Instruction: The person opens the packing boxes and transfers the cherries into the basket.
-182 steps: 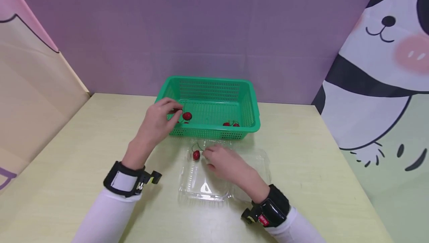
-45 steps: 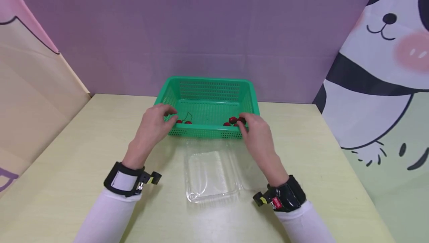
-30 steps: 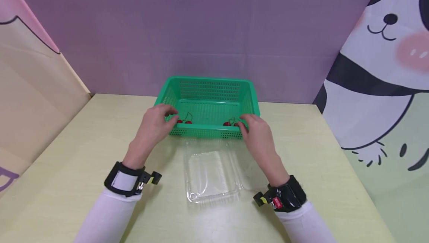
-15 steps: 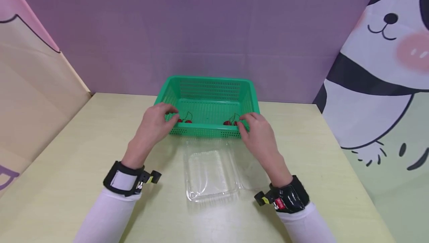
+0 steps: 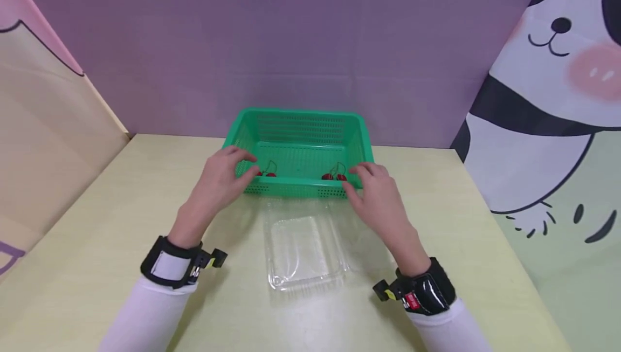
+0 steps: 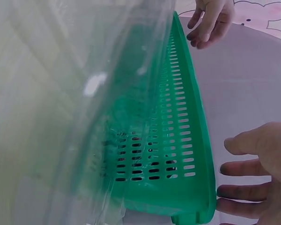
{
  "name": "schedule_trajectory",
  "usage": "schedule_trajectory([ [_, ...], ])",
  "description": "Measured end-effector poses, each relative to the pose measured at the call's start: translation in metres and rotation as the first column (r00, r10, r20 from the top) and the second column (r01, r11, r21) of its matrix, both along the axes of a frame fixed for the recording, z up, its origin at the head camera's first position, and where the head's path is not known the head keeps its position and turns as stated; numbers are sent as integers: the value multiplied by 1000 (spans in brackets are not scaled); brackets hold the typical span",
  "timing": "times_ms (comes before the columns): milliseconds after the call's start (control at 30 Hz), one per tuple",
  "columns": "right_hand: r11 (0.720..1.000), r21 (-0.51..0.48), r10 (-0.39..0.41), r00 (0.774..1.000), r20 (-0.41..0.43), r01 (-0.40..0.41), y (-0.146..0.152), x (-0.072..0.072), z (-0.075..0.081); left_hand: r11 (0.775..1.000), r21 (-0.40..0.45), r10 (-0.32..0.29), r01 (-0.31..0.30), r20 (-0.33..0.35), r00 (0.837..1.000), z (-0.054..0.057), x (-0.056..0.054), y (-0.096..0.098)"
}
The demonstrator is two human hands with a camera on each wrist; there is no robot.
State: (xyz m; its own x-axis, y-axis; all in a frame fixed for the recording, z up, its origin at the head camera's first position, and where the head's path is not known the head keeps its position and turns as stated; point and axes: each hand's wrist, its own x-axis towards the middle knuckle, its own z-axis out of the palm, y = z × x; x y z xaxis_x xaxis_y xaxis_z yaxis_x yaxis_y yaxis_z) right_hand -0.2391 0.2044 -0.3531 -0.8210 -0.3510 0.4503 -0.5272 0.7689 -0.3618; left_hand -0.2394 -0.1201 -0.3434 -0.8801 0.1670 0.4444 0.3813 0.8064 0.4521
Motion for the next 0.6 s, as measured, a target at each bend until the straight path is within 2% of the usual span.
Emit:
schedule_trajectory([
  [133,1000,-1,-3,1000,-2,3,4,2,-4,1000,-18,-10,10,2,1000,-5,4,-3],
  [300,1000,11,-27,1000,10,27,13,8,-8,999,-16,-51,51,-9,999,-10,9,-4],
  [600,998,40,-59,997,47,57,30,17,-10,997,9,-79,80,-93,993,-21,15,-9],
])
